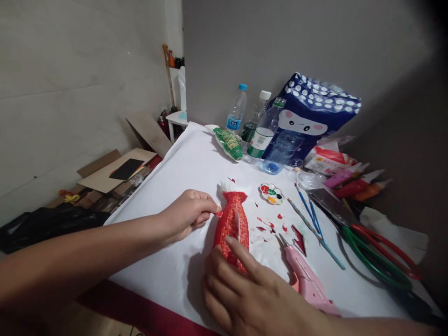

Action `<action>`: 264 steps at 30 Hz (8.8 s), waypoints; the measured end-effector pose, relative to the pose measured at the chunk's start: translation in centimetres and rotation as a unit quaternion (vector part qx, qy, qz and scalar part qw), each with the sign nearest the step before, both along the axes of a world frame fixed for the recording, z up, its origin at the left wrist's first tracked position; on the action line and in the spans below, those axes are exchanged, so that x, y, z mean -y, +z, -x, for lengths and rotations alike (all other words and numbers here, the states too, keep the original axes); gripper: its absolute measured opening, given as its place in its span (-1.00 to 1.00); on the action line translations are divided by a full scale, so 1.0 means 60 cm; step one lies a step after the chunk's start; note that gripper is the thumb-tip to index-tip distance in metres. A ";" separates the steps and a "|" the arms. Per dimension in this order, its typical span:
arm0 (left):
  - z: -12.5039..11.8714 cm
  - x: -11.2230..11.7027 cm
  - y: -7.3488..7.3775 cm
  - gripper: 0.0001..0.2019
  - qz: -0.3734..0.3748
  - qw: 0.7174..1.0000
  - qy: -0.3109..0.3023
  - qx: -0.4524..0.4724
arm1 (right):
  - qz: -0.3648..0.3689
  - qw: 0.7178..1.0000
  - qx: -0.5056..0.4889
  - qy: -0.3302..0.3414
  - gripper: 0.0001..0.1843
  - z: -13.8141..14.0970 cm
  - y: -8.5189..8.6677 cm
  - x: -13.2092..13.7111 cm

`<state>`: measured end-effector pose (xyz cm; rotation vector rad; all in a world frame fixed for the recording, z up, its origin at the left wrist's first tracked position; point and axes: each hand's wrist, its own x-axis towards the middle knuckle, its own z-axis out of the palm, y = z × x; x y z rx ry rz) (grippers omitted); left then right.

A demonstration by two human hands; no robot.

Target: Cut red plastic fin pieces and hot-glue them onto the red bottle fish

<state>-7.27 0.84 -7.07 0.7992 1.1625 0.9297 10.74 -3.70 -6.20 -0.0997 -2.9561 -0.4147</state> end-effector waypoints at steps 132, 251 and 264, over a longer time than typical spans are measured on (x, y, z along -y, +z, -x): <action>-0.011 -0.008 -0.012 -0.68 -0.026 0.986 -0.139 -0.084 | 0.045 0.998 0.032 0.026 -0.72 -0.006 0.015 -0.007; 0.018 -0.026 -0.012 -0.94 0.014 0.966 -0.255 -0.050 | 0.017 1.000 0.002 -0.019 -0.63 -0.042 0.015 -0.002; 0.036 -0.039 -0.018 -0.94 0.066 0.962 -0.256 -0.069 | 0.154 0.940 -0.244 -0.184 -0.75 -0.164 0.035 -0.097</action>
